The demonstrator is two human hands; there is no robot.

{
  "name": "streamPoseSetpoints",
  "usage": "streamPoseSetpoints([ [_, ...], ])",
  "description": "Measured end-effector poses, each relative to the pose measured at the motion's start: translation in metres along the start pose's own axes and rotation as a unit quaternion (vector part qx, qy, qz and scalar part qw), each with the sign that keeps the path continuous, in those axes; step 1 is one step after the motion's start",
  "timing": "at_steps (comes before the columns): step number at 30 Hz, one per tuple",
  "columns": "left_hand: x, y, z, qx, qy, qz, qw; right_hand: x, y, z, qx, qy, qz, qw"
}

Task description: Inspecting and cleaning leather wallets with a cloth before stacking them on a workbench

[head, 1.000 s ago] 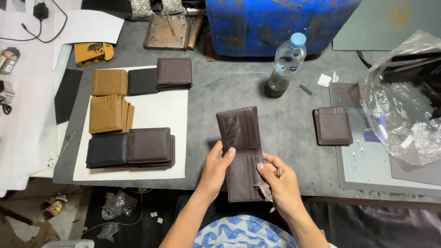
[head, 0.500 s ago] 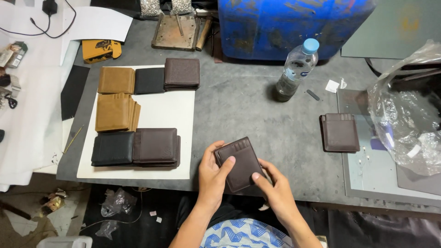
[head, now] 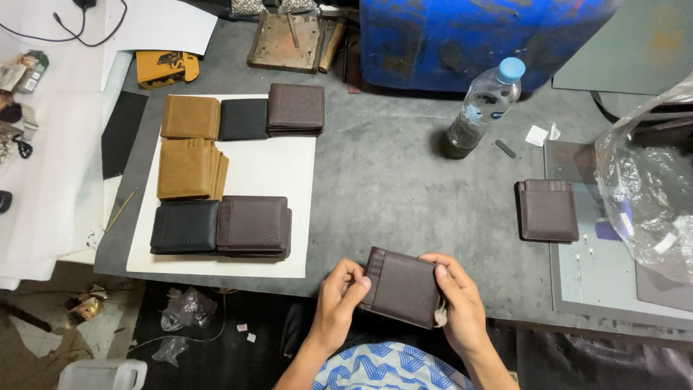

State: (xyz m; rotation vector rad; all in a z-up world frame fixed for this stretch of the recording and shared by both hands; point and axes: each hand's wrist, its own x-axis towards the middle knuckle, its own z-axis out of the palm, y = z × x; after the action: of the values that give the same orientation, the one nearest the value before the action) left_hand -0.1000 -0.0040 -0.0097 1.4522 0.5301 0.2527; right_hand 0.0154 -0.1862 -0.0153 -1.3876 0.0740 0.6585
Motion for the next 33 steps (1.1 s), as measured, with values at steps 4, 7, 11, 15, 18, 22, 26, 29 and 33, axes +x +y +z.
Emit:
streamPoseSetpoints([
  [4, 0.005, 0.009, 0.008, -0.146, -0.059, -0.118, 0.98, -0.003, -0.018, 0.011, -0.025, -0.051, 0.037, 0.998],
  [7, 0.005, 0.016, 0.015, -0.424, -0.134, -0.257, 0.858, -0.002, -0.021, 0.023, -0.268, -0.074, -0.042, 0.96],
  [11, 0.007, 0.021, 0.021, -0.439, -0.097, -0.233, 0.863, -0.005, -0.013, 0.031, -0.39, 0.071, -0.222, 0.891],
  [15, 0.009, 0.002, 0.04, -0.466, -0.068, -0.166, 0.867, -0.012, -0.005, 0.057, -0.361, 0.062, -0.349, 0.863],
  [18, 0.021, 0.004, 0.048, -0.516, -0.016, -0.155, 0.842, -0.039, 0.014, 0.081, -0.407, -0.115, -0.401, 0.813],
  [22, 0.019, 0.033, 0.038, -0.512, 0.026, -0.184, 0.839, -0.029, 0.021, 0.068, -0.465, -0.187, -0.507, 0.701],
  [26, 0.018, 0.02, 0.037, -0.493, 0.035, -0.205, 0.845, 0.003, 0.015, 0.051, -0.457, -0.08, -0.428, 0.775],
  [29, 0.013, 0.025, 0.035, -0.378, 0.067, -0.205, 0.9, 0.012, -0.005, 0.051, -0.268, 0.042, -0.192, 0.943],
  [33, 0.017, -0.009, 0.031, -0.252, 0.303, -0.29, 0.872, 0.017, -0.01, 0.047, 0.171, 0.071, 0.095, 0.978],
])
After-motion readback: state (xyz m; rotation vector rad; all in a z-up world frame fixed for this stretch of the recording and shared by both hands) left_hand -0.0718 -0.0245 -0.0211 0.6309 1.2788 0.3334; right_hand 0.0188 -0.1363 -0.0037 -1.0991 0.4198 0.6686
